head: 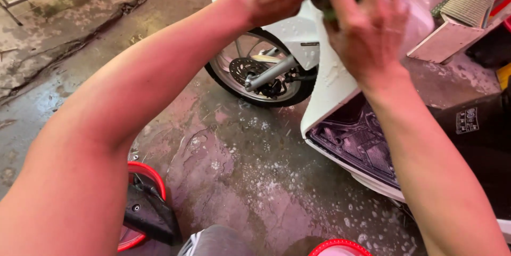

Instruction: The person washes a white scooter using a green cloth and soapy water from a red bucket. They scrub the scooter's body, seat, floorboard, and wheels, repeatedly dipping the cloth into the bucket to rinse it.

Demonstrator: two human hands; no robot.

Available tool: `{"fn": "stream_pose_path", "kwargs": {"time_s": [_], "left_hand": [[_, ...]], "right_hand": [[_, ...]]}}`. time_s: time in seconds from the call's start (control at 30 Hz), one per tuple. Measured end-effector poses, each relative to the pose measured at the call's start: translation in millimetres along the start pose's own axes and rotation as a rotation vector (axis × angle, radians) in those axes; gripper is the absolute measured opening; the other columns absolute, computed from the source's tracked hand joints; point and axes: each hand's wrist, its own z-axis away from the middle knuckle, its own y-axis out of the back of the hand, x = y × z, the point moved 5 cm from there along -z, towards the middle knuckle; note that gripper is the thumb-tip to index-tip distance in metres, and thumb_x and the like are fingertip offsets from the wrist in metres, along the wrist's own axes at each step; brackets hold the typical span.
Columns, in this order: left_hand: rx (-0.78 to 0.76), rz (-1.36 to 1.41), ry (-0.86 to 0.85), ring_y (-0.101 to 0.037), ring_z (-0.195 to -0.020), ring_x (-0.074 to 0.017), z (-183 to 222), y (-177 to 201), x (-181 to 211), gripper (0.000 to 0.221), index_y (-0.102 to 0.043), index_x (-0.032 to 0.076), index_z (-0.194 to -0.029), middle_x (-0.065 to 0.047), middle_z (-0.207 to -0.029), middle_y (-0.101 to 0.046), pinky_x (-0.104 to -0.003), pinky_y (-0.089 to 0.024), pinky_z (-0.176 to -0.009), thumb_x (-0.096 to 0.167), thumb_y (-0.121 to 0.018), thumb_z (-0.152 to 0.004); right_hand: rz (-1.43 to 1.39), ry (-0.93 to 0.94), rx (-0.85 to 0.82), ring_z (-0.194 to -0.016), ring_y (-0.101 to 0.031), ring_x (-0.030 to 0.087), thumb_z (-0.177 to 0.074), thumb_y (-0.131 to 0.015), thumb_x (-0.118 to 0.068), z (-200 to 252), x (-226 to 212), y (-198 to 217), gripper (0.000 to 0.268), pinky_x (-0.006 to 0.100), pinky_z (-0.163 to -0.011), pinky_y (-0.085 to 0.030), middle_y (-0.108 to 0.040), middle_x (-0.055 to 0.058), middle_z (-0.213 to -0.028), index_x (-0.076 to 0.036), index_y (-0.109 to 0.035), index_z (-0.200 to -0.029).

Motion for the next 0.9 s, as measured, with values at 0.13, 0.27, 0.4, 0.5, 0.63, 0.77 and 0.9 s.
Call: {"fn": "stream_pose_path", "kwargs": {"time_s": [0.13,0.27,0.4,0.5,0.63,0.77,0.9], "left_hand": [[0.093,-0.091,0.242,-0.058,-0.078,-0.0352,69,0,-33,0.073,-0.038,0.007,-0.128,-0.021,-0.095,-0.06,-0.043,-0.045,-0.065,-0.018,-0.048,-0.06],[0.058,0.058,0.665,-0.047,-0.11,-0.0423,110,-16,-56,0.06,-0.037,0.009,-0.124,-0.011,-0.127,-0.028,-0.051,-0.05,-0.081,-0.017,-0.04,-0.07],[-0.19,-0.005,0.792,-0.014,-0.141,-0.03,135,-28,-81,0.072,-0.018,0.011,-0.142,-0.012,-0.149,-0.003,-0.054,-0.005,-0.115,0.0,-0.039,-0.074],[-0.098,-0.264,0.807,-0.035,-0.123,-0.0353,191,-41,-135,0.061,-0.045,0.002,-0.124,-0.023,-0.13,-0.044,-0.056,-0.013,-0.1,0.006,-0.05,-0.063],[-0.154,-0.08,1.298,-0.011,-0.133,-0.029,232,-27,-154,0.072,-0.029,0.015,-0.135,-0.008,-0.142,-0.032,-0.06,-0.006,-0.104,0.005,-0.037,-0.065],[0.199,0.01,1.115,-0.051,-0.104,-0.0412,224,-47,-140,0.047,-0.043,0.008,-0.124,-0.017,-0.122,-0.05,-0.049,-0.038,-0.087,0.011,-0.036,-0.077],[0.553,0.248,0.706,-0.016,-0.143,-0.0295,137,-76,-108,0.067,-0.022,0.004,-0.141,-0.017,-0.149,-0.014,-0.04,-0.015,-0.122,0.037,-0.055,-0.093]], "right_hand": [[0.009,0.025,-0.112,-0.114,-0.038,0.035,-0.089,-0.075,-0.016,-22,-43,-71,0.022,0.049,-0.091,-0.039,-0.042,0.021,-0.124,-0.004,-0.066,-0.105],[-0.003,-0.023,-0.2,-0.094,-0.047,0.033,-0.079,-0.048,-0.002,-14,-70,-155,0.018,0.04,-0.079,-0.043,-0.047,0.018,-0.11,0.005,-0.055,-0.094],[-0.191,-0.184,-0.769,-0.134,-0.001,0.04,-0.089,-0.047,-0.031,2,-76,-213,0.062,0.046,-0.11,-0.002,0.001,0.028,-0.144,0.012,-0.029,-0.129],[-0.416,-0.029,-0.395,-0.108,-0.04,0.047,-0.08,-0.06,-0.021,-27,-94,-224,0.038,0.051,-0.098,-0.027,-0.044,0.031,-0.115,0.003,-0.049,-0.107],[-0.261,0.104,-0.509,-0.111,-0.045,0.041,-0.073,-0.057,-0.019,-35,-126,-287,0.059,0.045,-0.094,-0.033,-0.043,0.024,-0.126,-0.006,-0.04,-0.127],[-0.213,0.045,-0.483,-0.107,-0.044,0.04,-0.086,-0.048,-0.016,-32,-115,-239,0.05,0.044,-0.091,-0.037,-0.042,0.023,-0.123,-0.013,-0.035,-0.134],[0.174,0.132,-0.396,-0.111,-0.052,0.039,-0.087,-0.052,-0.005,-36,-60,-167,0.052,0.038,-0.082,-0.054,-0.03,0.028,-0.132,-0.007,-0.044,-0.139]]}}
